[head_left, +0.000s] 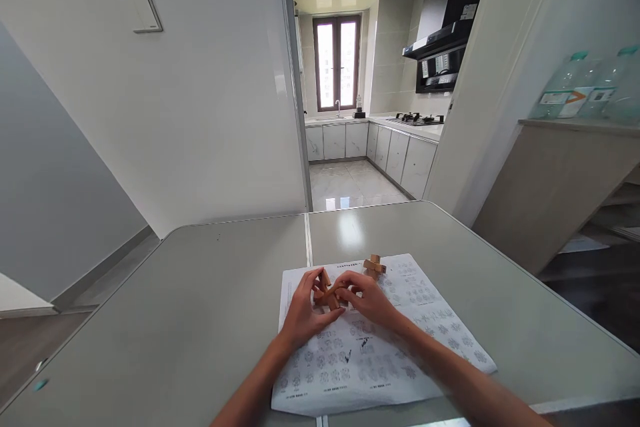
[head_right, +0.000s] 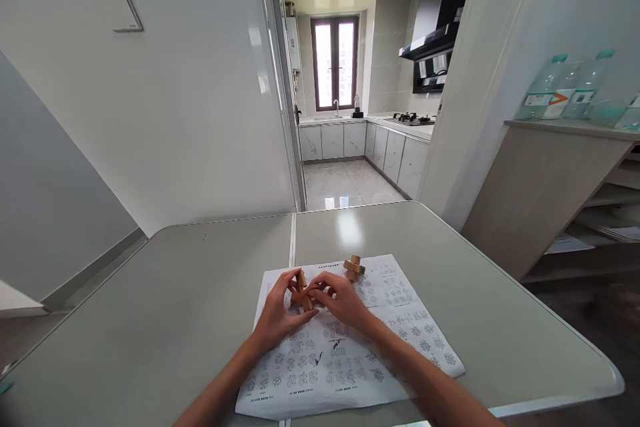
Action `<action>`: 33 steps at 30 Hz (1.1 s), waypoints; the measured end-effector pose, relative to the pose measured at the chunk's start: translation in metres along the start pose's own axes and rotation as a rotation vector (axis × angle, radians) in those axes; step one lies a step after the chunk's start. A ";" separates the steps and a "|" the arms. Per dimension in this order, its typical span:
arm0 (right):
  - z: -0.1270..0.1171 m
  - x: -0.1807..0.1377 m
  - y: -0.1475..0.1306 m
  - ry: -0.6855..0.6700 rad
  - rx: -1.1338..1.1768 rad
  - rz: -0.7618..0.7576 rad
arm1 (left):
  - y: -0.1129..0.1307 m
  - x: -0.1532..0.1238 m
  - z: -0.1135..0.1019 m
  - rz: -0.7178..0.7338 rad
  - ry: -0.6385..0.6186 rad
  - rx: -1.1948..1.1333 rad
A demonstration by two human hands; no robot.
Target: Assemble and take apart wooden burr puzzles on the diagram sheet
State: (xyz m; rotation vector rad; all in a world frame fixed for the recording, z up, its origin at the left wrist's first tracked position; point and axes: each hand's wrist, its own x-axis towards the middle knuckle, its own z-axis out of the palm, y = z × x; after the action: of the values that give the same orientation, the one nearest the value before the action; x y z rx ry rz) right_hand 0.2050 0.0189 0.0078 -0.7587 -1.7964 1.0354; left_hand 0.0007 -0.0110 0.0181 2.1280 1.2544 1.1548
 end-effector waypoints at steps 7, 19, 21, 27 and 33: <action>-0.006 0.001 -0.003 -0.091 0.065 0.026 | -0.004 0.004 -0.002 -0.048 -0.016 -0.028; -0.004 0.001 -0.004 -0.118 0.261 0.130 | -0.001 0.002 -0.005 -0.034 -0.045 -0.041; -0.004 0.002 -0.001 -0.091 0.325 0.167 | 0.000 0.000 -0.007 -0.030 -0.094 -0.057; -0.013 0.005 0.003 -0.020 0.513 0.254 | -0.001 -0.003 -0.003 0.020 -0.194 -0.046; -0.014 0.004 0.006 -0.114 0.646 0.320 | -0.004 -0.004 0.001 0.187 -0.196 0.240</action>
State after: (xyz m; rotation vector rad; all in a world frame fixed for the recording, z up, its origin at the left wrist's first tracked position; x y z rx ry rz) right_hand 0.2170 0.0297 0.0077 -0.5912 -1.3180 1.7825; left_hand -0.0019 -0.0124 0.0133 2.5115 1.1747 0.8744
